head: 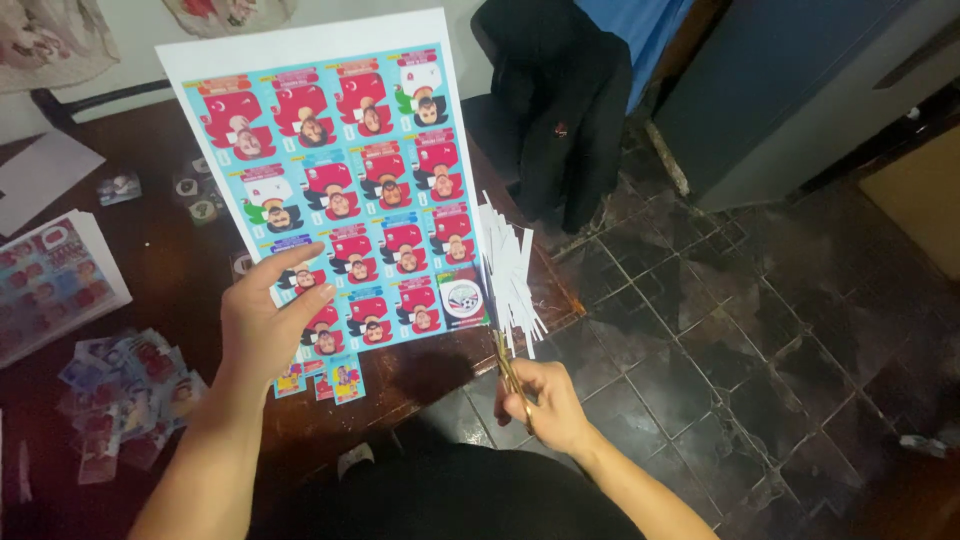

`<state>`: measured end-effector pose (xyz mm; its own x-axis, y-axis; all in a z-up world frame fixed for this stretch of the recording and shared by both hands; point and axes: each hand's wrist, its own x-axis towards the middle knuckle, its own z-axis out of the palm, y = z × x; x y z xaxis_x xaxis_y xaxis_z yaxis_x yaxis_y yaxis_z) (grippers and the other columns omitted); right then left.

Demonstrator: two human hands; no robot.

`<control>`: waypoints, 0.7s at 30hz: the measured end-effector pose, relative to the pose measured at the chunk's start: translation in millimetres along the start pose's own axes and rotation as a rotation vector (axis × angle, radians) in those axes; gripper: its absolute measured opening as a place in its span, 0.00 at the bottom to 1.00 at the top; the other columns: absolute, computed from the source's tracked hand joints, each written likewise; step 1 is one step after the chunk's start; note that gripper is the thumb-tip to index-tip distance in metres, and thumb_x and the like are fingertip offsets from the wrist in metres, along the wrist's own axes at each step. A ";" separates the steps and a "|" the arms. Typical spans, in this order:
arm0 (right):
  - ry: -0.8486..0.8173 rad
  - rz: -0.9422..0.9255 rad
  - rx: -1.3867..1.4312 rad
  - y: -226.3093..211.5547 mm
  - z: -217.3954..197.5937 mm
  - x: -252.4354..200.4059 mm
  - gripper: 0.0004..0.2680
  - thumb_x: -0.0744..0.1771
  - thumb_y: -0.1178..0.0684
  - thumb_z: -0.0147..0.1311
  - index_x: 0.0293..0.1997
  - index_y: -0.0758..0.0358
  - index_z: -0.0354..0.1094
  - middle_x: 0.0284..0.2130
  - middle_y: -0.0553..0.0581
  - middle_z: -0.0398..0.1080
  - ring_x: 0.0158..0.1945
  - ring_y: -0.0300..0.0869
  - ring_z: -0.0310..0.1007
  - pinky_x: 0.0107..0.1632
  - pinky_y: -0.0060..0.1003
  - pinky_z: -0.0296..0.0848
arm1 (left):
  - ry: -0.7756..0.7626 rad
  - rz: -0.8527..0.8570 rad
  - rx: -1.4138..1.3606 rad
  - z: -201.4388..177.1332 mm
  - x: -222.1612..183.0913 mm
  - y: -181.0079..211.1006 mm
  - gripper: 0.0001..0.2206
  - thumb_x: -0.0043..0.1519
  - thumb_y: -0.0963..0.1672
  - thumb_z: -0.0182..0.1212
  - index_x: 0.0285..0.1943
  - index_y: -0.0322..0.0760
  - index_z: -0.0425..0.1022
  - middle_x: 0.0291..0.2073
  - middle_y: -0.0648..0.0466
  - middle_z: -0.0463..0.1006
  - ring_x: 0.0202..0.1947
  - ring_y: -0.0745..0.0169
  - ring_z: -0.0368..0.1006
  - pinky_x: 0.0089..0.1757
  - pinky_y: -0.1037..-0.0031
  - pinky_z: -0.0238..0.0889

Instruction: Cutting strips of paper from a printed sheet of stickers using scissors.

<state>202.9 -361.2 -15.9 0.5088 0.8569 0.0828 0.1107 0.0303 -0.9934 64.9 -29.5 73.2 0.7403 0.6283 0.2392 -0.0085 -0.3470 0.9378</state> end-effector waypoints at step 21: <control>-0.108 0.187 0.222 7.7 -14.0 33.1 0.26 0.65 0.26 0.53 0.35 0.68 0.68 0.24 0.59 0.75 0.26 0.41 0.78 0.33 0.36 0.79 | -0.047 -0.115 -0.004 -2.5 -0.4 -24.7 0.21 0.55 0.38 0.70 0.59 0.39 0.79 0.54 0.52 0.81 0.54 0.68 0.73 0.52 0.75 0.68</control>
